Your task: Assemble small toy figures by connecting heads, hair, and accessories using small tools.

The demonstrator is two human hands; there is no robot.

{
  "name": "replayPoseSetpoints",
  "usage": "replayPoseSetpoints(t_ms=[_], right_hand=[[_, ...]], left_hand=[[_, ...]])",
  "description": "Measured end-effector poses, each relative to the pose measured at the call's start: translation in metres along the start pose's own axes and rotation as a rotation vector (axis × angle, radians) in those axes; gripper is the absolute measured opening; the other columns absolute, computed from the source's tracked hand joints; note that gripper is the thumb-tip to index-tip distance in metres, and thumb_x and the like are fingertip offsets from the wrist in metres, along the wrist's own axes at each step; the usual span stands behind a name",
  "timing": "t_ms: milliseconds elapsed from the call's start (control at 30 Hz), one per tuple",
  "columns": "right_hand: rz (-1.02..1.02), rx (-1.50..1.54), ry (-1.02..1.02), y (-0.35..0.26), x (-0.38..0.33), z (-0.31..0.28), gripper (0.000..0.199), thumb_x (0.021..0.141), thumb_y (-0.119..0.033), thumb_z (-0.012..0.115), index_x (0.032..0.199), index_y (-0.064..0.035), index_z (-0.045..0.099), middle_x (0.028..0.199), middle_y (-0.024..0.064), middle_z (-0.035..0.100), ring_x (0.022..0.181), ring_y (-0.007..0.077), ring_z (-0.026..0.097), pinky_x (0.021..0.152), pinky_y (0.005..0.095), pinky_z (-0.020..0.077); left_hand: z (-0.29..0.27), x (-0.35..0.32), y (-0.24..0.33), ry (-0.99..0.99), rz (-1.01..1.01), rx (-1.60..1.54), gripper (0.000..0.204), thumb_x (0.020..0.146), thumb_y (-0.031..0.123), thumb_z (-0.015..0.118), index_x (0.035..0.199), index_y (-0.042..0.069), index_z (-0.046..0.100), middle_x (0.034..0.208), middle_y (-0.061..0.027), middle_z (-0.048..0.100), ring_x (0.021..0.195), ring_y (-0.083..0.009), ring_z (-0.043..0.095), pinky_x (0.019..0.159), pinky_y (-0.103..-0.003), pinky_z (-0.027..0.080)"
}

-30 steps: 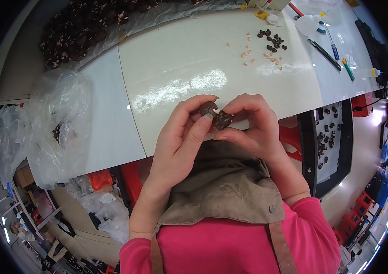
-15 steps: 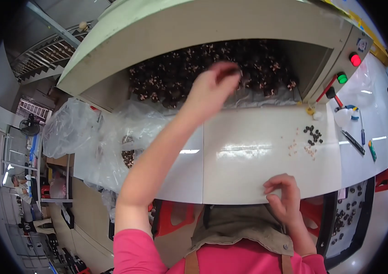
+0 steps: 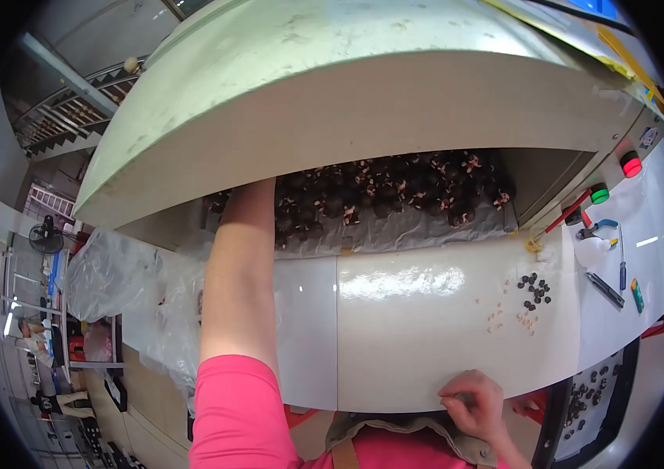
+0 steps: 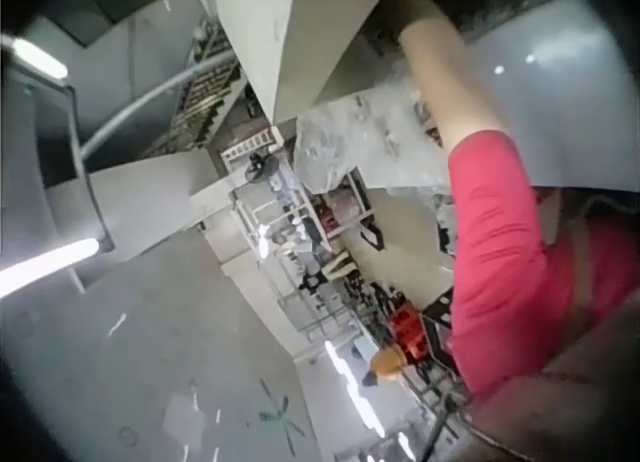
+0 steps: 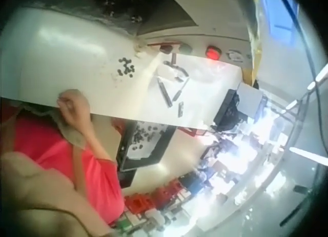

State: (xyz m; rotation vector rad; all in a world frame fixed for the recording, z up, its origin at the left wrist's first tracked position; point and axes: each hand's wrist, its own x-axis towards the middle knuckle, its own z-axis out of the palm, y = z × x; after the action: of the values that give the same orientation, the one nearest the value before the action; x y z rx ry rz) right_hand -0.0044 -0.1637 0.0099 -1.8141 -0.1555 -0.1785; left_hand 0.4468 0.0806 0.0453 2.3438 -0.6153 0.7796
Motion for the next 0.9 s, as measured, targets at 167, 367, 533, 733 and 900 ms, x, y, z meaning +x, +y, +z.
replayPoseSetpoints(t_ms=[167, 367, 533, 733, 900], right_hand=[[-0.057, -0.014, 0.027, 0.001, 0.006, 0.005, 0.015, 0.073, -0.002, 0.067, 0.083, -0.0064, 0.057, 0.073, 0.0046, 0.062, 0.061, 0.0188, 0.058, 0.056, 0.0277, 0.0460], [-0.055, -0.047, 0.036, 0.002, 0.007, 0.006, 0.016, 0.072, -0.002, 0.068, 0.082, -0.0075, 0.058, 0.072, 0.0036, 0.062, 0.061, 0.0188, 0.058, 0.056, 0.0281, 0.0458], [-0.080, -0.079, 0.022, -0.001, 0.008, 0.004, 0.015, 0.073, -0.003, 0.071, 0.082, -0.0057, 0.059, 0.074, 0.0050, 0.061, 0.060, 0.0208, 0.059, 0.052, 0.0293, 0.0456], [0.044, 0.008, -0.010, -0.006, 0.005, -0.015, 0.010, 0.079, -0.001, 0.065, 0.086, -0.0033, 0.058, 0.082, 0.0070, 0.060, 0.073, 0.0190, 0.059, 0.063, 0.0276, 0.0465], [0.019, 0.019, 0.353, -0.018, 0.024, -0.047, 0.012, 0.087, 0.000, 0.051, 0.099, 0.0000, 0.049, 0.095, 0.0084, 0.052, 0.080, 0.0138, 0.053, 0.073, 0.0264, 0.0446]], left_hand=[[0.032, -0.004, 0.015, 0.153, 0.153, -0.005, 0.041, 0.091, 0.037, 0.048, 0.119, 0.008, 0.054, 0.117, -0.0134, 0.055, 0.110, -0.0273, 0.051, 0.093, -0.042, 0.041], [0.061, 0.007, 0.118, -0.279, 0.314, 0.341, 0.036, 0.088, 0.030, 0.056, 0.114, 0.006, 0.056, 0.108, -0.0159, 0.058, 0.099, -0.0308, 0.056, 0.086, -0.040, 0.045], [0.074, -0.008, 0.113, 0.010, 0.487, 0.163, 0.032, 0.084, 0.026, 0.062, 0.109, 0.006, 0.059, 0.101, -0.0170, 0.060, 0.091, -0.0357, 0.058, 0.081, -0.043, 0.046], [0.074, -0.054, 0.205, -0.005, 0.563, -0.003, 0.041, 0.081, 0.037, 0.063, 0.115, 0.013, 0.060, 0.118, -0.0118, 0.055, 0.114, -0.0321, 0.048, 0.096, -0.050, 0.035], [0.084, -0.079, 0.214, -0.128, 0.564, 0.042, 0.047, 0.080, 0.046, 0.059, 0.118, 0.018, 0.059, 0.129, -0.0090, 0.047, 0.129, -0.0293, 0.032, 0.104, -0.061, 0.016]])
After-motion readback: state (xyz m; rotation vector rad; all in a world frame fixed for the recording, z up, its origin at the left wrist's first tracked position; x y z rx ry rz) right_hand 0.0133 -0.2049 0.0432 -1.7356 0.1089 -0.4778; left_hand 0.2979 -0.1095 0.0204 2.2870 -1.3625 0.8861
